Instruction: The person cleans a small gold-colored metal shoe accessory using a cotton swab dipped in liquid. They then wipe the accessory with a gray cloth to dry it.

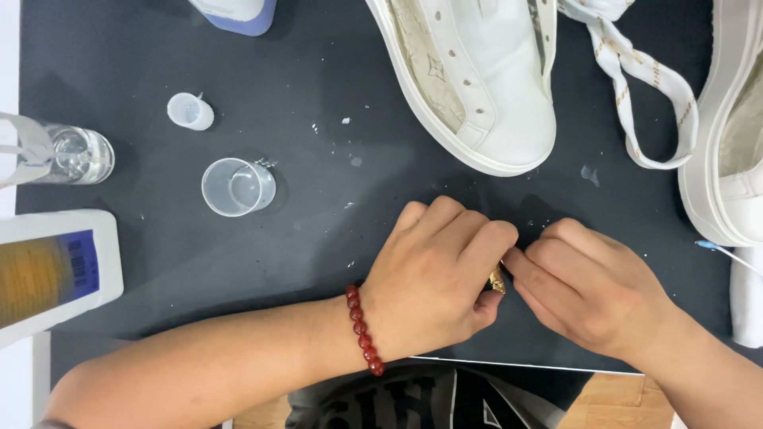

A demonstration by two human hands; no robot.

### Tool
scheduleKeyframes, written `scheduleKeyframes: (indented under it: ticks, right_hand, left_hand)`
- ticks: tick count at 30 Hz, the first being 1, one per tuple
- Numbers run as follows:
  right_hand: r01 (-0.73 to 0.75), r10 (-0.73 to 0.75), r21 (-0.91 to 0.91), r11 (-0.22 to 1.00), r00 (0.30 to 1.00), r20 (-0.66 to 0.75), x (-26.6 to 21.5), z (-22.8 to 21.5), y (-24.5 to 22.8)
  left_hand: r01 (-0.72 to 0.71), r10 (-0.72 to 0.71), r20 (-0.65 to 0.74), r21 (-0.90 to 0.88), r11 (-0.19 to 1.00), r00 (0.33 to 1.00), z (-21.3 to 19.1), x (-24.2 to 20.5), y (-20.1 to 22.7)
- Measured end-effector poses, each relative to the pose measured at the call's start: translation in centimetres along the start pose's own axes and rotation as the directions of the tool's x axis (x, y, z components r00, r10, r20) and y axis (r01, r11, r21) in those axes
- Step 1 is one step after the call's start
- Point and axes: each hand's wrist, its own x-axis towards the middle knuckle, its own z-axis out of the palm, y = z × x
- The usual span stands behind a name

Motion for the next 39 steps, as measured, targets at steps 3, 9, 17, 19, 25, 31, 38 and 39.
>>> scheduleKeyframes:
  ticks: [3,9,17,19,25,31,38,39]
  right_hand:
    - [-0.001,0.000,-0.065,0.998,1.000,-0.015,0.0,0.2,-0.2]
    - [0.012,-0.011,-0.018,1.000,1.000,0.029,-0.3,-0.4,0.5]
    - [0.021,-0.022,0.031,0.999,0.999,0.025,0.1,-0.5,0.5]
    - [-0.010,0.010,0.023,1.000,1.000,0.018,0.0,-0.4,0.5]
    - [-0.087,0.086,-0.023,0.996,0.995,-0.048,-0.7,-0.5,0.8]
    - [-0.048,0.048,0.019,0.999,0.999,0.019,-0.5,-0.6,0.8]
    - [-0.064,0.063,0.037,0.997,0.998,0.011,-0.5,-0.6,1.2]
    - [-0.051,0.049,0.065,0.997,0.998,0.033,-0.6,-0.6,1.3]
  left_hand:
    - [-0.008,0.008,0.003,-0.001,1.000,1.000,0.0,0.0,0.0]
    - [-0.019,0.019,-0.005,-0.003,1.000,1.000,0.0,0.0,-0.1]
    - [-0.014,0.014,-0.014,0.002,1.000,1.000,0.1,0.1,-0.2]
    - [-0.011,0.011,-0.012,0.002,1.000,1.000,0.1,0.1,-0.1]
    - [-0.003,0.003,0.002,0.007,1.000,1.000,0.0,0.2,0.0]
    - [-0.005,0.005,0.027,0.006,1.000,1.000,-0.1,0.4,0.0]
    - [0.012,-0.013,0.061,0.001,1.000,0.998,-0.3,0.5,0.2]
    - [0.012,-0.012,0.060,0.005,1.000,0.998,-0.3,0.5,0.2]
